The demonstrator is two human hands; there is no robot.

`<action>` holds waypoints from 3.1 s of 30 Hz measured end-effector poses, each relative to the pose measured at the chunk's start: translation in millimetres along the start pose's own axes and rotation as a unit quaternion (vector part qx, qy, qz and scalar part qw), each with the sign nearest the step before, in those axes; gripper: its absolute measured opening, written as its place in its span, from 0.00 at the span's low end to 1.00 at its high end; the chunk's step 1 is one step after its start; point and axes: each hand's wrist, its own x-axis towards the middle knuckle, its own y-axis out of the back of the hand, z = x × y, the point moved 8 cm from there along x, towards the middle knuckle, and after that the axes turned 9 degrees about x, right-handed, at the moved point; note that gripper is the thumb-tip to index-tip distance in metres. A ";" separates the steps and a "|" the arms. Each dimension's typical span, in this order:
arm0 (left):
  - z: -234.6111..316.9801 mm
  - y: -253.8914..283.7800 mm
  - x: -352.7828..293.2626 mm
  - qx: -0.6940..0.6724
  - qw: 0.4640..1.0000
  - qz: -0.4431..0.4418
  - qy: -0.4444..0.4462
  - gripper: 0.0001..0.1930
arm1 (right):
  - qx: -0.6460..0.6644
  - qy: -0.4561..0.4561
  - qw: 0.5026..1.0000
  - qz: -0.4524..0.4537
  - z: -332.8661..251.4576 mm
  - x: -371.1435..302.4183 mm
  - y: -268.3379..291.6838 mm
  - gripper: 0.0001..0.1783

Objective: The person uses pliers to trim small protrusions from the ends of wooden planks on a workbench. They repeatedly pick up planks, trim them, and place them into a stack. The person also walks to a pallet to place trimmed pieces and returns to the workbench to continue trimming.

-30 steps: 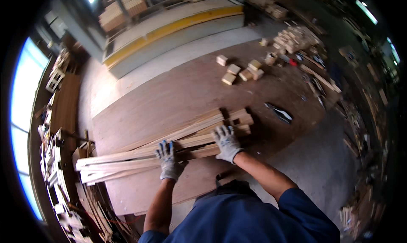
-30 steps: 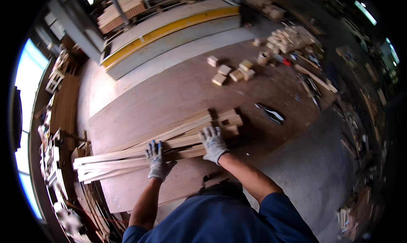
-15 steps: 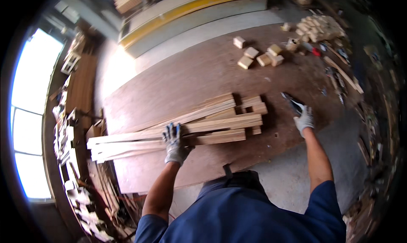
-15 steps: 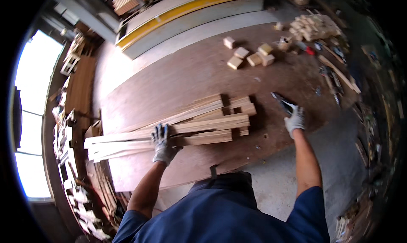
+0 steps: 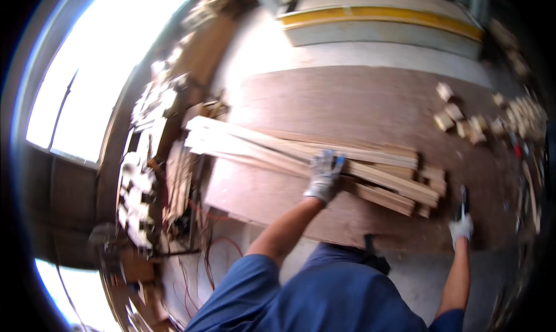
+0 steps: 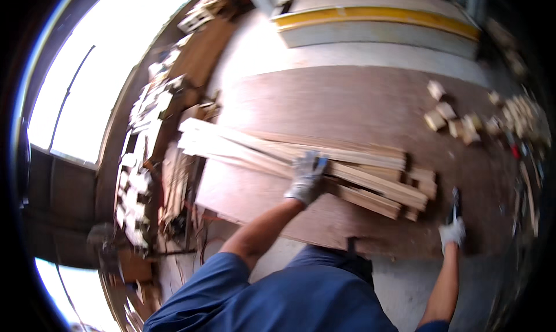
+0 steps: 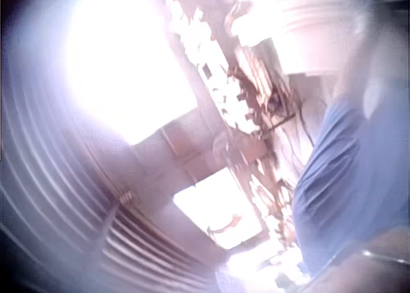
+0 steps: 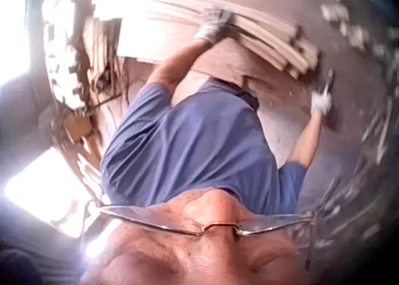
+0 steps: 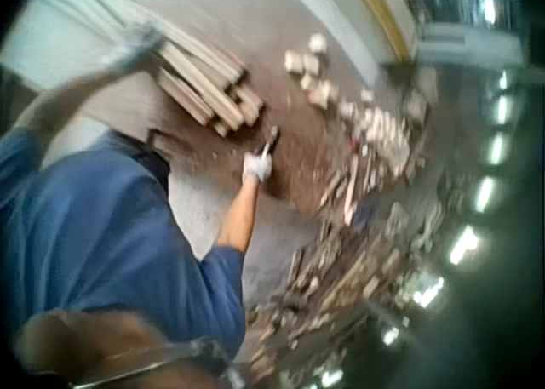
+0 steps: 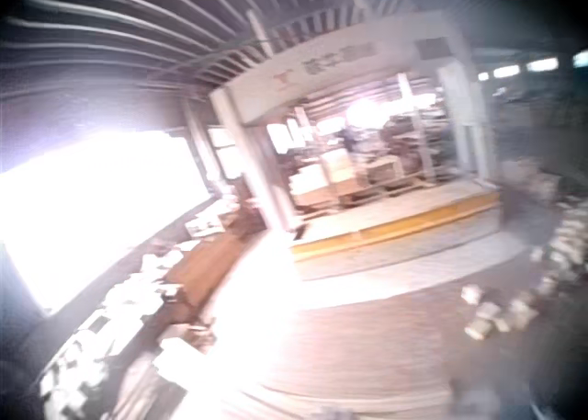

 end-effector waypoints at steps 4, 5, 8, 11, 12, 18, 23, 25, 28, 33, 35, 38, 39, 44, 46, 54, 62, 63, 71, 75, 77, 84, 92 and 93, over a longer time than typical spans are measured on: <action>-0.4 -9.9 3.6 0.051 0.997 -0.056 -0.026 0.49 | -0.079 -0.011 0.997 -0.014 -0.5 -54.7 -28.8 0.49; 0.9 -6.3 3.7 0.060 0.997 -0.041 -0.031 0.49 | -0.089 0.003 0.996 -0.014 8.1 -65.5 -39.3 0.50; -0.1 -5.7 4.6 0.087 0.993 -0.065 -0.051 0.49 | -0.108 -0.004 0.993 -0.046 -6.7 -107.0 -52.7 0.51; -5.2 4.6 5.2 0.049 0.993 -0.060 -0.094 0.47 | -0.114 -0.003 0.991 -0.068 -14.8 -132.3 -66.4 0.55; -8.3 -2.2 6.3 0.043 0.993 -0.035 -0.107 0.45 | -0.121 0.002 0.991 -0.062 -12.1 -138.6 -72.1 0.55; -12.9 10.3 17.0 0.054 0.976 -0.094 -0.190 0.38 | -0.116 -0.044 0.987 -0.100 -31.5 -162.0 -76.4 0.53; -28.0 6.0 28.2 -0.035 0.964 -0.029 -0.262 0.41 | -0.030 0.058 0.997 -0.040 -15.7 -148.3 -96.4 0.42; -32.3 21.8 24.9 0.005 0.960 -0.060 -0.272 0.45 | -0.055 0.012 0.998 -0.041 -49.0 -161.8 -77.0 0.41; -25.7 46.4 41.8 0.026 0.958 -0.138 -0.252 0.44 | -0.079 -0.057 0.993 -0.062 -49.6 -167.1 -71.1 0.42; -20.1 59.6 90.9 -0.014 0.974 -0.078 -0.212 0.40 | -0.078 -0.091 0.990 -0.079 -54.1 -178.2 -61.6 0.43; -25.1 49.4 104.8 -0.036 0.978 -0.044 -0.202 0.41 | -0.077 -0.078 0.991 -0.074 -57.2 -179.9 -61.3 0.42; -17.5 31.4 96.8 -0.071 0.976 -0.021 -0.203 0.46 | -0.075 -0.076 0.992 -0.066 -62.5 -182.6 -59.1 0.41; -10.6 28.3 89.0 -0.088 0.975 -0.033 -0.202 0.46 | -0.073 -0.081 0.992 -0.061 -61.6 -183.3 -59.5 0.40; 17.7 36.3 19.5 -0.177 0.943 0.048 -0.279 0.36 | -0.086 -0.086 0.991 -0.053 -46.6 -181.1 -72.2 0.40; 14.4 14.2 -2.3 -0.155 0.956 -0.020 -0.249 0.36 | -0.095 -0.075 0.991 -0.061 -51.7 -181.2 -71.0 0.40; 1.6 -21.8 -4.7 -0.106 0.971 -0.029 -0.212 0.29 | 0.029 -0.063 0.991 -0.118 -56.7 -197.8 -74.2 0.29; 3.1 5.2 -16.7 -0.126 0.954 -0.095 -0.256 0.24 | 0.738 -0.243 0.485 -0.400 -30.9 -299.7 -135.9 0.25; 1.0 -2.6 -19.9 -0.148 0.950 -0.094 -0.257 0.24 | 0.733 -0.257 0.493 -0.391 -34.3 -305.5 -135.8 0.24; 7.5 34.2 21.0 -0.163 0.936 -0.043 -0.310 0.24 | 0.618 -0.297 0.656 -0.315 -30.0 -309.6 -147.0 0.23; 4.6 33.5 60.0 -0.151 0.944 -0.047 -0.291 0.22 | 0.627 -0.291 0.651 -0.312 -31.0 -313.4 -147.4 0.23; 14.4 18.0 40.7 -0.133 0.924 -0.156 -0.323 0.24 | 0.626 -0.296 0.653 -0.307 -32.8 -325.5 -146.0 0.24; 41.0 -16.3 -33.4 -0.121 0.942 -0.110 -0.292 0.30 | 0.666 -0.255 0.625 -0.318 -57.8 -351.8 -131.8 0.21; 42.2 -4.5 -6.3 -0.152 0.950 -0.040 -0.271 0.29 | 0.609 -0.279 0.697 -0.256 -36.8 -341.3 -149.7 0.24; 45.3 2.2 4.9 -0.151 0.948 -0.091 -0.264 0.28 | 0.585 -0.272 0.720 -0.256 -32.4 -334.4 -154.7 0.22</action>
